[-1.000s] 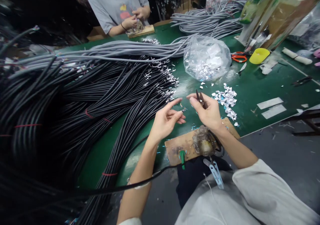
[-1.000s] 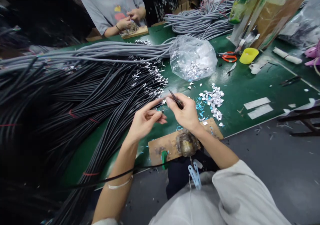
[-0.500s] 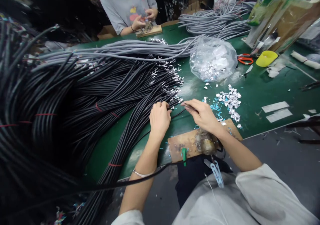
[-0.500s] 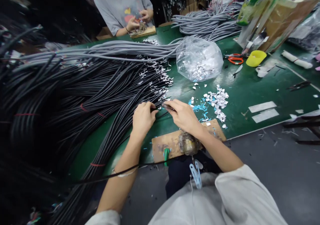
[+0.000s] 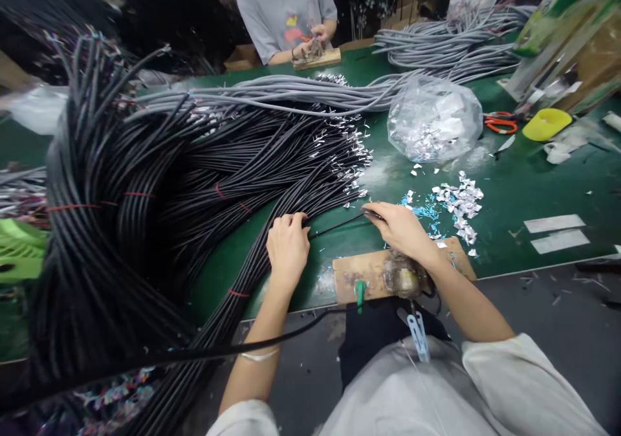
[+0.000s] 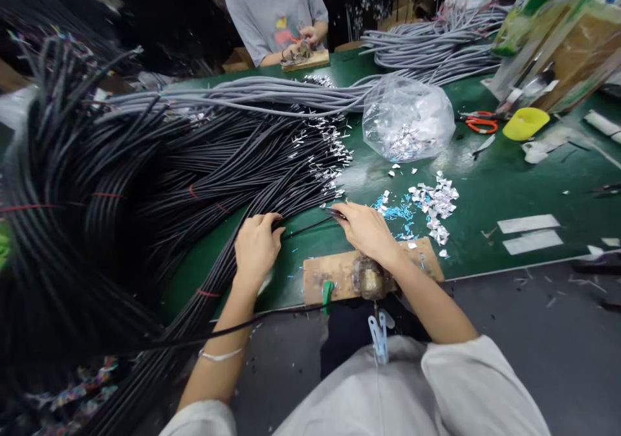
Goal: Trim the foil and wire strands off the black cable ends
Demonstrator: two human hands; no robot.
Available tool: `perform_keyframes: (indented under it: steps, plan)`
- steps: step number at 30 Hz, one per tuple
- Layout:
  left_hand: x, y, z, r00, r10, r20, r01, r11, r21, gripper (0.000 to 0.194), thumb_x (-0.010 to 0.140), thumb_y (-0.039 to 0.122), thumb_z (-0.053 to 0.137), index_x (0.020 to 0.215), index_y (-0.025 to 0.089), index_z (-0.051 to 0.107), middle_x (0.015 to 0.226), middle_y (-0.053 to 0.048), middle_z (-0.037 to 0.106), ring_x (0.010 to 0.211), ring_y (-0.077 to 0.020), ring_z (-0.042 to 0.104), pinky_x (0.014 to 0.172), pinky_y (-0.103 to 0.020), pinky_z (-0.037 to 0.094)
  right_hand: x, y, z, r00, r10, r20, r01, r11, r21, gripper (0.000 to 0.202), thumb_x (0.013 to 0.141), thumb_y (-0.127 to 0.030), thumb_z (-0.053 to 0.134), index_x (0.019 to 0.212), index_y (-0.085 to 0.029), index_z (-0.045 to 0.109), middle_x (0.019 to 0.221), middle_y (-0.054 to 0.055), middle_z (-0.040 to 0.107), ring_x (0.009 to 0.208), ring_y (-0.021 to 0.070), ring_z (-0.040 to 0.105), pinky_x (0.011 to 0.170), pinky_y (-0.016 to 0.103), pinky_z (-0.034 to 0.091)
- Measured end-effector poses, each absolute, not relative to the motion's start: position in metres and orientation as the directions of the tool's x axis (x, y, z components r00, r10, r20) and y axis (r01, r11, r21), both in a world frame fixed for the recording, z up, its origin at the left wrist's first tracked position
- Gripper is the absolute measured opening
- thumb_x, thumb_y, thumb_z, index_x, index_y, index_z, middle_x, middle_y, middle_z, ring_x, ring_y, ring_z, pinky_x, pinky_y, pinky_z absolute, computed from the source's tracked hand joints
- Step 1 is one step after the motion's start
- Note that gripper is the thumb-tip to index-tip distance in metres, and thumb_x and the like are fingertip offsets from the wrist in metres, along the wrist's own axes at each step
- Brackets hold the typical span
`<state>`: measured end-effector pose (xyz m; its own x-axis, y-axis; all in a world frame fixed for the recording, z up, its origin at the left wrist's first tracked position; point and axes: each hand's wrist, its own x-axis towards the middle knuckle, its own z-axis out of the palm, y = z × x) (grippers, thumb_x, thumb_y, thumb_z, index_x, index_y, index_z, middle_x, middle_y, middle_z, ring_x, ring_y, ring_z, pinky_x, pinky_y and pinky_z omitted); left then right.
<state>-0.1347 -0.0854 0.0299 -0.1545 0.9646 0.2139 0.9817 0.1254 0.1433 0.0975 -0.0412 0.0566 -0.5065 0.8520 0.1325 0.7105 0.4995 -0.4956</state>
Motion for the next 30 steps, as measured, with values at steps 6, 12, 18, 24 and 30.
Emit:
perform_keyframes:
  steps: [6, 12, 18, 24, 30]
  plan:
    - [-0.140, -0.082, 0.024, -0.116, 0.956, 0.268, 0.960, 0.039, 0.276, 0.023, 0.088, 0.023, 0.043, 0.098, 0.016, 0.063, 0.087, -0.010, 0.058, 0.082, -0.0231, 0.057, 0.075, -0.035, 0.045, 0.095, -0.043, 0.048, -0.522, 0.852, -0.037, 0.826, 0.494, -0.273, 0.032, 0.087, -0.022, 0.050, 0.116, -0.024, 0.064, 0.084, 0.010, 0.073, 0.072, 0.0235, 0.068, 0.060, 0.030, 0.041]
    - [-0.126, -0.056, 0.059, 0.002, 0.939, 0.345, 0.856, -0.180, 0.484, 0.023, 0.087, 0.031, 0.052, 0.100, 0.017, 0.065, 0.087, -0.005, 0.065, 0.078, -0.0146, 0.060, 0.073, -0.026, 0.048, 0.093, -0.042, 0.047, -0.505, 0.863, 0.002, 0.818, 0.479, -0.318, 0.019, 0.079, -0.020, 0.059, 0.093, -0.022, 0.073, 0.075, 0.008, 0.072, 0.069, 0.0213, 0.067, 0.058, 0.028, 0.041]
    - [-0.082, -0.030, 0.088, 0.217, 0.911, 0.351, 0.318, -0.406, 0.857, 0.023, 0.076, 0.027, 0.066, 0.096, 0.016, 0.069, 0.078, -0.003, 0.063, 0.069, -0.0119, 0.057, 0.063, -0.022, 0.047, 0.103, -0.036, 0.059, -0.283, 0.935, 0.213, 0.797, 0.353, -0.491, 0.024, 0.088, -0.029, 0.049, 0.094, -0.020, 0.071, 0.076, 0.004, 0.071, 0.065, 0.0147, 0.061, 0.059, 0.026, 0.041]
    - [-0.066, -0.049, 0.078, 0.112, 0.931, 0.348, 0.246, -0.365, 0.898, 0.046, 0.084, 0.024, 0.058, 0.130, 0.027, 0.051, 0.062, 0.005, 0.050, 0.045, -0.0061, 0.042, 0.045, -0.018, 0.037, 0.100, -0.040, 0.069, 0.038, 0.942, 0.333, 0.244, 0.314, -0.917, 0.025, 0.082, -0.036, 0.059, 0.092, -0.017, 0.071, 0.073, 0.002, 0.067, 0.055, 0.0094, 0.050, 0.051, 0.023, 0.039]
    - [-0.062, -0.057, 0.076, 0.130, 0.855, 0.503, 0.488, -0.496, 0.718, 0.033, 0.083, 0.021, 0.059, 0.115, 0.024, 0.065, 0.066, 0.002, 0.050, 0.055, -0.0082, 0.044, 0.051, -0.020, 0.037, 0.095, -0.047, 0.070, 0.039, 0.958, 0.285, 0.145, 0.277, -0.950, 0.022, 0.077, -0.035, 0.065, 0.089, -0.019, 0.073, 0.066, 0.001, 0.064, 0.054, 0.0108, 0.050, 0.051, 0.025, 0.042]
